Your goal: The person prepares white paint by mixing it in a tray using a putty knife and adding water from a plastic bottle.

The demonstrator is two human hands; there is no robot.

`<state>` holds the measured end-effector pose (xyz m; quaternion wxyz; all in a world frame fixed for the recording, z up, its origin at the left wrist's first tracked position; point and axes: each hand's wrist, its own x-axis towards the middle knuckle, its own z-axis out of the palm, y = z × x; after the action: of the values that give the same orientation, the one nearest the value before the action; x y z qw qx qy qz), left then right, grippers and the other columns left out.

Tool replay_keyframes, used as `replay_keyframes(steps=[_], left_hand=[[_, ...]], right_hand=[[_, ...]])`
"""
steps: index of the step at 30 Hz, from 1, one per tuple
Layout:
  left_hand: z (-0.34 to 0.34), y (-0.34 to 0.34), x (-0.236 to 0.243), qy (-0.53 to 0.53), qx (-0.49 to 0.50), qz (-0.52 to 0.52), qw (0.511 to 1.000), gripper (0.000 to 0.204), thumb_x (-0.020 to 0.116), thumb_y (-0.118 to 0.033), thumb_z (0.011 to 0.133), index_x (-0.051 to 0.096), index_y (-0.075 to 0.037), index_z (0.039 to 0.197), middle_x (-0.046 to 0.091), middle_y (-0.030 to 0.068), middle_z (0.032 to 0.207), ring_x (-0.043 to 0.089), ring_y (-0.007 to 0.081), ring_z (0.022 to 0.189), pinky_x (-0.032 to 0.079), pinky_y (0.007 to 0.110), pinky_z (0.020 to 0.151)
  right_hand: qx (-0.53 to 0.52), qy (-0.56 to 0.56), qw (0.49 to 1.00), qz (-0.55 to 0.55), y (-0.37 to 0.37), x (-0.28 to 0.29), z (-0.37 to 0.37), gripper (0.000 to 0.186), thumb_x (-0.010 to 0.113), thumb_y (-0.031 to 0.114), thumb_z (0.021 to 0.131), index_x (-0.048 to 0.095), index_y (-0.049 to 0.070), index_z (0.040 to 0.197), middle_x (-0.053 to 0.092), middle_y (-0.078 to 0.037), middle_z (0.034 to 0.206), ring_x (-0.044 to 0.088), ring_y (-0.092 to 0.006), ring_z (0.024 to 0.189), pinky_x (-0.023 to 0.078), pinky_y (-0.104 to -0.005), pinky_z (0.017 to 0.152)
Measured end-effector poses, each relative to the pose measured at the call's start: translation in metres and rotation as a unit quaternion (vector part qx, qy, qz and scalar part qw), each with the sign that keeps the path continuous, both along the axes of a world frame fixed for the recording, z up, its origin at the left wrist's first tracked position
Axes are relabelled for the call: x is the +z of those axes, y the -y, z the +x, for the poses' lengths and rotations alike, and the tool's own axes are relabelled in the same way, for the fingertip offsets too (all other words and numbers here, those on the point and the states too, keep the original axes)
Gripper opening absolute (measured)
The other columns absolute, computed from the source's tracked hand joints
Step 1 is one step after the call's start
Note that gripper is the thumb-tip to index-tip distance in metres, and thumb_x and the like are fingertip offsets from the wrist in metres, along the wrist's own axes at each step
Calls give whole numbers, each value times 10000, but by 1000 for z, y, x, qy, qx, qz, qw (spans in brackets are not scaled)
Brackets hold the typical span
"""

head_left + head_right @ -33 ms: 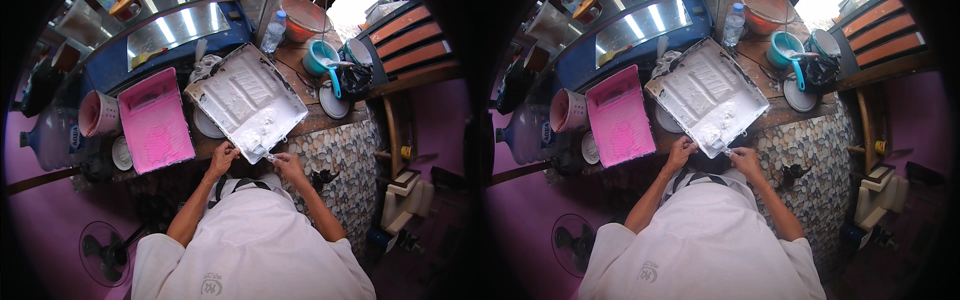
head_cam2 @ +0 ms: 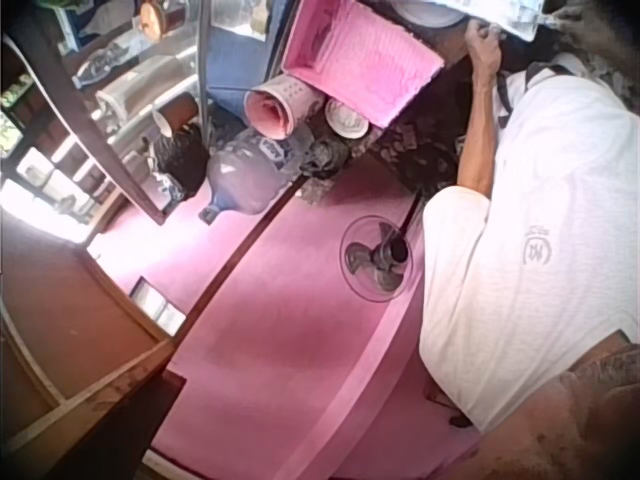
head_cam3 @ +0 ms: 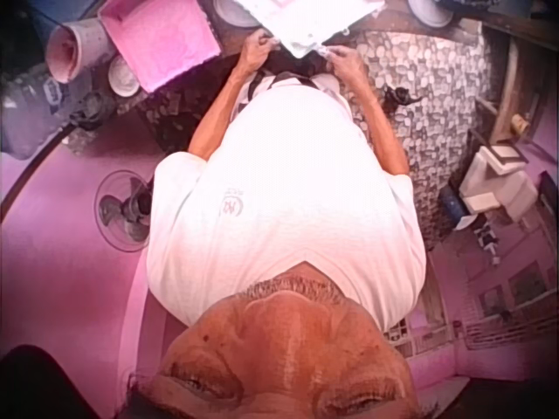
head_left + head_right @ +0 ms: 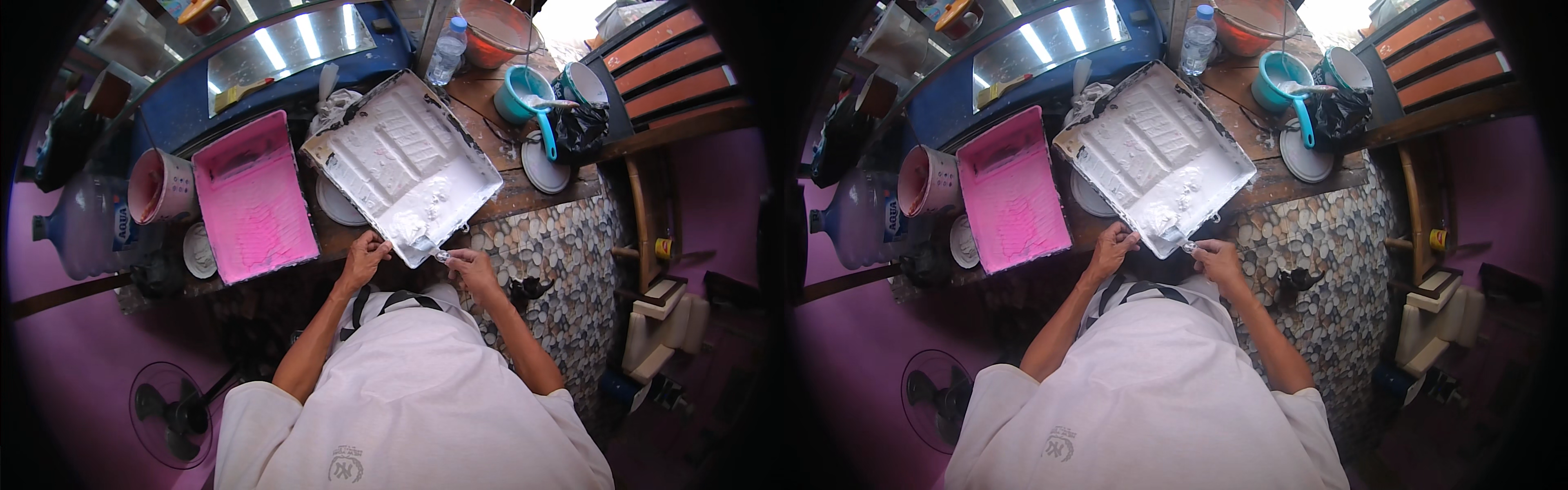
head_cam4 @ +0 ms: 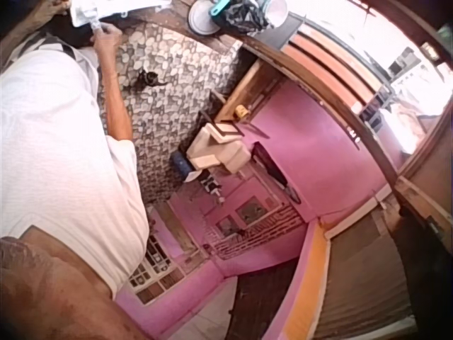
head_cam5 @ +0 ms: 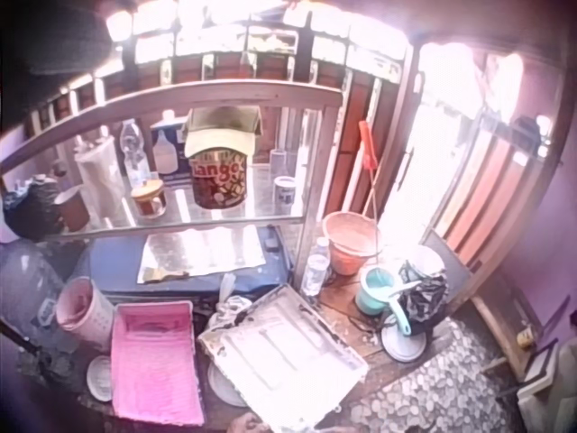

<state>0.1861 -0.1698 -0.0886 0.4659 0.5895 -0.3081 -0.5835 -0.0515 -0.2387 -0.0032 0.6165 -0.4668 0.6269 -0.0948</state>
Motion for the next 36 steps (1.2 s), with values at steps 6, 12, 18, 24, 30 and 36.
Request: replay_keyframes(steps=[6,12,18,24,30,36], left_hand=[[-2,0,-1,21,4,3,1000,209,634,-175,901,561,19,930,629,57,792,592,97,688,505,242,633],[-2,0,-3,26,7,-4,1000,217,638,-182,900,559,19,927,629,60,776,590,98,684,505,245,622],[-2,2,-3,41,-2,-3,999,227,643,-192,897,558,17,929,628,60,773,590,102,684,506,248,623],[-1,1,-6,37,2,-6,999,230,641,-198,898,559,14,929,625,59,774,589,104,681,505,249,622],[-2,1,-4,48,-5,-3,999,204,632,-183,907,560,6,932,633,48,786,587,90,704,497,246,642],[-2,1,0,52,-2,3,999,202,631,-185,910,557,2,928,632,49,789,587,93,705,494,244,641]], right_hand=[[-215,139,946,200,21,1,-4,228,640,136,843,644,33,1046,609,-20,675,451,-51,451,310,-186,390],[162,-125,801,-563,34,-11,-9,271,621,85,800,643,-7,1053,651,-170,714,622,-302,599,505,-380,564],[317,-283,782,-456,29,16,6,241,524,67,843,634,55,1057,621,-176,812,634,-351,730,513,-439,669],[357,-285,755,-470,36,46,14,257,528,51,814,637,51,1046,601,-153,846,635,-301,825,514,-424,660],[431,-245,713,-496,26,43,8,245,542,37,779,632,12,1006,561,-136,878,589,-294,856,500,-389,674],[407,-236,695,-544,32,39,28,212,559,44,755,627,3,951,549,-131,849,586,-284,839,500,-374,658]])
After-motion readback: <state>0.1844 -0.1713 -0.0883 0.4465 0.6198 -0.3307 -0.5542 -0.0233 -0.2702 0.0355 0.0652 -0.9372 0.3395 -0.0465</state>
